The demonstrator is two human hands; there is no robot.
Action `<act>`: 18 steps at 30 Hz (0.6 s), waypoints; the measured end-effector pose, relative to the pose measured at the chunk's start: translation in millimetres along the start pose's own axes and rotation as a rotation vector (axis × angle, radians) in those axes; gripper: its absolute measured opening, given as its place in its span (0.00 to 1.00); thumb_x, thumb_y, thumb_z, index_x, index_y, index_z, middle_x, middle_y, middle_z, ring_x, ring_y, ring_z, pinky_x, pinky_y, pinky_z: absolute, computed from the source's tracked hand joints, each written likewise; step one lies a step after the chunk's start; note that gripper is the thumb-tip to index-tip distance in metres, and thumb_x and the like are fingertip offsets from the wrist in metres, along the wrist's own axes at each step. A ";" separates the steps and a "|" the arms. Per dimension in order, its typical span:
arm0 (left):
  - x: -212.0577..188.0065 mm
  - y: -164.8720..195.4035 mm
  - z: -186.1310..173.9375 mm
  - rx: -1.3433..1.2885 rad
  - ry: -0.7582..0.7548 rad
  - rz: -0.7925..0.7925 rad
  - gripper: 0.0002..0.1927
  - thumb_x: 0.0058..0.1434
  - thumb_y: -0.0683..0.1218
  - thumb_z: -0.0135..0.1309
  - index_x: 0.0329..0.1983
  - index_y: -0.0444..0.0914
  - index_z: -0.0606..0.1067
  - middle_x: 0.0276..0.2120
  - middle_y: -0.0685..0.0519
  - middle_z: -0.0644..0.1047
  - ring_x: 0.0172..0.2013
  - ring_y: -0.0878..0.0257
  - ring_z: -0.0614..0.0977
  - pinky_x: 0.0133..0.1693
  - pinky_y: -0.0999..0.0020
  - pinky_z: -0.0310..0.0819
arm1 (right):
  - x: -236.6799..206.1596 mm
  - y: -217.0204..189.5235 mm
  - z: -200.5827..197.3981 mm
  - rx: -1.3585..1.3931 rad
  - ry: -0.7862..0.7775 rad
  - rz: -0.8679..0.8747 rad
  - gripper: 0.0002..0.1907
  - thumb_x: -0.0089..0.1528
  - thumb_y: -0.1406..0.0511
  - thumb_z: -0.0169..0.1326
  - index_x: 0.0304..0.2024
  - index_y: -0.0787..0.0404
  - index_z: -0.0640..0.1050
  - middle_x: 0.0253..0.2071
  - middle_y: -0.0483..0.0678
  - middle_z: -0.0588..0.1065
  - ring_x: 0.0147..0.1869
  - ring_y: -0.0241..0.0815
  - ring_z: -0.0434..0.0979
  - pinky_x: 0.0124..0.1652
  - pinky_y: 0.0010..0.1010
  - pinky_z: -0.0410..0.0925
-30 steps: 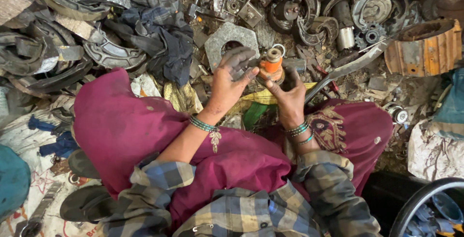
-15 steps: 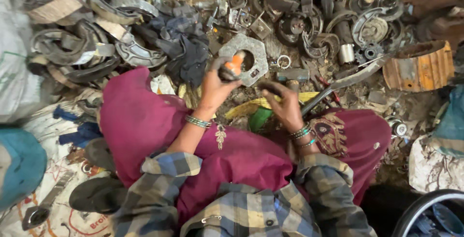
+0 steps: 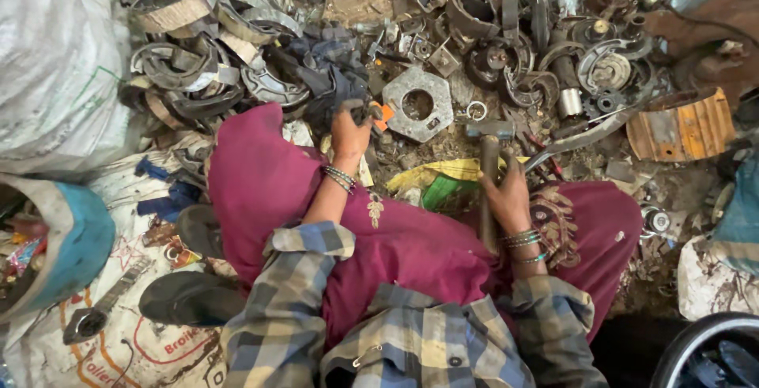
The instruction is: The person sits on the floor surrounded by scrap metal and uses a hammer to strike a small orange mechanical component placed on a metal block. They repeatedly adjust the component and strike it to separate or reshape parts.
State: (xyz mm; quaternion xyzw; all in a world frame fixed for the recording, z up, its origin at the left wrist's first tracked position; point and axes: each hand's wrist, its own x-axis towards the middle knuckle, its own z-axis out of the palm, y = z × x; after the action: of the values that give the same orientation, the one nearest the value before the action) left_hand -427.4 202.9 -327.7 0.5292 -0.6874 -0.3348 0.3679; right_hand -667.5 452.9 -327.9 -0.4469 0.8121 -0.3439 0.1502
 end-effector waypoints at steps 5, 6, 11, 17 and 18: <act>-12.9 4.1 2.4 0.176 -0.083 0.119 0.22 0.56 0.43 0.66 0.55 0.40 0.76 0.45 0.40 0.80 0.48 0.43 0.80 0.51 0.51 0.74 | -7.8 8.6 -1.2 0.529 -0.113 0.404 0.34 0.62 0.59 0.60 0.65 0.71 0.67 0.56 0.57 0.76 0.55 0.48 0.75 0.51 0.34 0.70; -14.3 4.4 2.7 0.192 -0.110 0.162 0.27 0.54 0.42 0.66 0.58 0.40 0.74 0.46 0.40 0.80 0.49 0.42 0.80 0.52 0.51 0.74 | -5.9 7.9 -3.9 0.575 -0.114 0.489 0.32 0.63 0.58 0.59 0.64 0.70 0.69 0.54 0.54 0.76 0.53 0.44 0.75 0.50 0.32 0.70; -14.1 5.6 -4.0 0.356 -0.128 0.306 0.56 0.37 0.47 0.73 0.70 0.38 0.58 0.52 0.38 0.78 0.49 0.41 0.77 0.50 0.50 0.71 | 10.9 0.7 -6.9 0.991 -0.223 0.772 0.24 0.65 0.57 0.55 0.55 0.69 0.75 0.36 0.50 0.78 0.34 0.42 0.77 0.34 0.31 0.73; -4.7 9.7 -9.3 0.358 -0.341 -0.090 0.51 0.46 0.50 0.75 0.70 0.37 0.61 0.43 0.38 0.81 0.45 0.41 0.81 0.47 0.49 0.75 | 13.5 -3.3 14.1 0.819 -0.314 0.720 0.17 0.66 0.61 0.58 0.45 0.70 0.73 0.26 0.47 0.73 0.25 0.40 0.73 0.27 0.32 0.70; -3.5 9.2 -8.7 0.336 -0.362 -0.171 0.49 0.48 0.52 0.75 0.68 0.35 0.62 0.41 0.36 0.81 0.44 0.40 0.82 0.47 0.49 0.76 | 10.0 -4.7 16.5 0.755 -0.279 0.635 0.16 0.64 0.63 0.58 0.44 0.71 0.73 0.26 0.48 0.74 0.24 0.42 0.73 0.26 0.32 0.69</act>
State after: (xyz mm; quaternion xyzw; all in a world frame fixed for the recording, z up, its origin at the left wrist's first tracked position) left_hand -423.8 207.6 -316.0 0.5707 -0.7407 -0.3350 0.1162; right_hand -661.1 435.9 -335.9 -0.1343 0.6994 -0.4877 0.5049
